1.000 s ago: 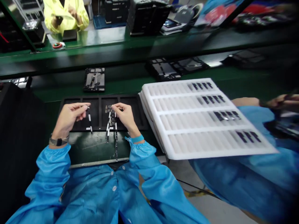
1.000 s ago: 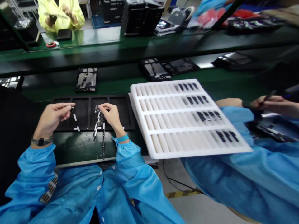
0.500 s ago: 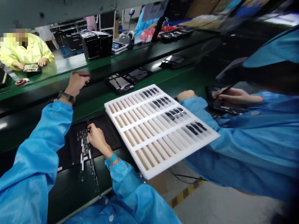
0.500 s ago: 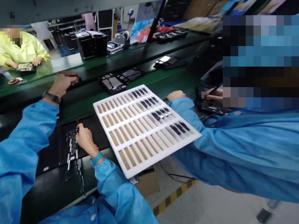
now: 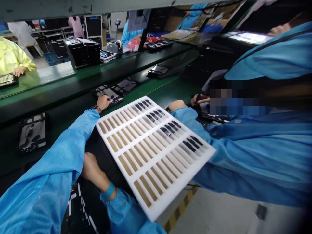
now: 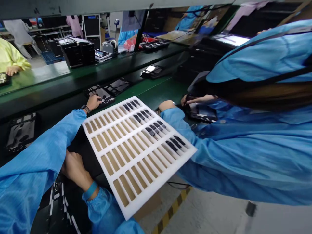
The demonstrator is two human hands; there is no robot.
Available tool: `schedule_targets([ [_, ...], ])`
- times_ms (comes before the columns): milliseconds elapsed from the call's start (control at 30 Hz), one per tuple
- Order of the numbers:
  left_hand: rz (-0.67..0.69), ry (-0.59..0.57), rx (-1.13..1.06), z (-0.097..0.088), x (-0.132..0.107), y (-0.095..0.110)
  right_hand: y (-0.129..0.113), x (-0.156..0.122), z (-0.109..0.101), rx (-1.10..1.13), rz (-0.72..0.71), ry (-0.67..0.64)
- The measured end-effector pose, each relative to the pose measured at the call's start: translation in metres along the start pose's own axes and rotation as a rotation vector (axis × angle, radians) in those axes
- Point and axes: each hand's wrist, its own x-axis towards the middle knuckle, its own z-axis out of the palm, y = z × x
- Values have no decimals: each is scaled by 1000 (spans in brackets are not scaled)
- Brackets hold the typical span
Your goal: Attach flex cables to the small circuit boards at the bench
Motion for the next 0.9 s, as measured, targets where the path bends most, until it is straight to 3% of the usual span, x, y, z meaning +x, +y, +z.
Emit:
schedule_targets([
  [133,-53,1,113,-17,-4,0,0,0,1,36,20,56],
  [233,-73,-5,155,-42,-14,5,4,5,4,60,25,100],
  [333,-108,13,181,-83,-43,13,6,7,6,85,27,112],
  [400,-96,70,155,-120,-84,23,8,4,6,126,21,121],
  [500,8,242,28,-184,-182,50,14,1,8,244,-34,112],
  [567,2,403,-24,-220,-270,80,20,4,10,262,-77,108],
  [633,-81,592,-9,-242,-367,118,25,7,12,243,-126,72],
  [767,-407,969,206,-247,-551,190,29,4,13,204,-215,-30],
  [833,-609,1103,362,-239,-621,220,30,0,12,191,-235,-89],
  [900,-766,1158,510,-232,-673,249,32,-1,13,167,-232,-128],
])
